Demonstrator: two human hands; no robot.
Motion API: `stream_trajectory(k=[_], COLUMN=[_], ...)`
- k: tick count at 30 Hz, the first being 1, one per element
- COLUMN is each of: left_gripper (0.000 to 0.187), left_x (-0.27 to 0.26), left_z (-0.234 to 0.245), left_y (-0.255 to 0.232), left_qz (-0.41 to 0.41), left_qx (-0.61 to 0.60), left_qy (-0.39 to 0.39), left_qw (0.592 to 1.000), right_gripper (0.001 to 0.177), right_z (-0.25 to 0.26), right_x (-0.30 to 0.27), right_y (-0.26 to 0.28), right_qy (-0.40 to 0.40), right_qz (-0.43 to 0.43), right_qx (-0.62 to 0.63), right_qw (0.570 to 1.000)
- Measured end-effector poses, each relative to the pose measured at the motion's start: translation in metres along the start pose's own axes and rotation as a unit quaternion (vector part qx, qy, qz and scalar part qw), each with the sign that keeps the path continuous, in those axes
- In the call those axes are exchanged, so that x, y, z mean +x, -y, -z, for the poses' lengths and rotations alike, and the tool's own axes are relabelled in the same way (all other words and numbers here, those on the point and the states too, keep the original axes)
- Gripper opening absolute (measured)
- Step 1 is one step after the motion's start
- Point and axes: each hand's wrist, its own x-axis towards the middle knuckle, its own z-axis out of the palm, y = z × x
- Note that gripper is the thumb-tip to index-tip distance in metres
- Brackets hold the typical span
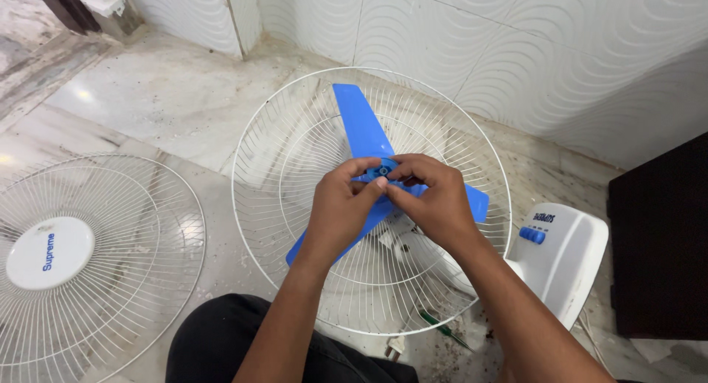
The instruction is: The person assembles a table fan by connecting the motor housing to the control head, attaching the front wire cage, and securing the blue fan blades with a nut. The person uses a screwdriver to tighten screws and secures the blades by hand.
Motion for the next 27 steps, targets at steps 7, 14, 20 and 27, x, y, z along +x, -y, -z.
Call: stream_trajectory(k=[7,14,20,27], left_gripper=[0.032,0.033,0.045,0.054], left_x=[0.010,0.035,0.034,0.033], left_z=[-0.003,-0.001,-0.010,-0.010], left_y=[-0.005,-0.013,0.007,0.004], left_qz=[-0.092,-0.155,-0.192,-0.138], left_qx=[0.079,0.183,0.225,0.207], left_qy=[0.018,0.004,0.040,0.064], left_qw=[0.992,0.971,0.955,0.967], right_gripper=[0.021,0.023,0.041,0.045], right_z=[0.008,0.012,-0.002,-0.014], right_x=[-0.013,-0.009,-0.002,0.000], right_y=[-0.023,-0.047,-0.069,-0.062], right_qy=[-0.058,-0.114,-0.089,-0.043], right_qz=[0.037,-0.030,-0.063,-0.053], right_qx=[-0.028,0.062,0.135,0.176], right_qw=[0.997,0.991,0.985,0.982])
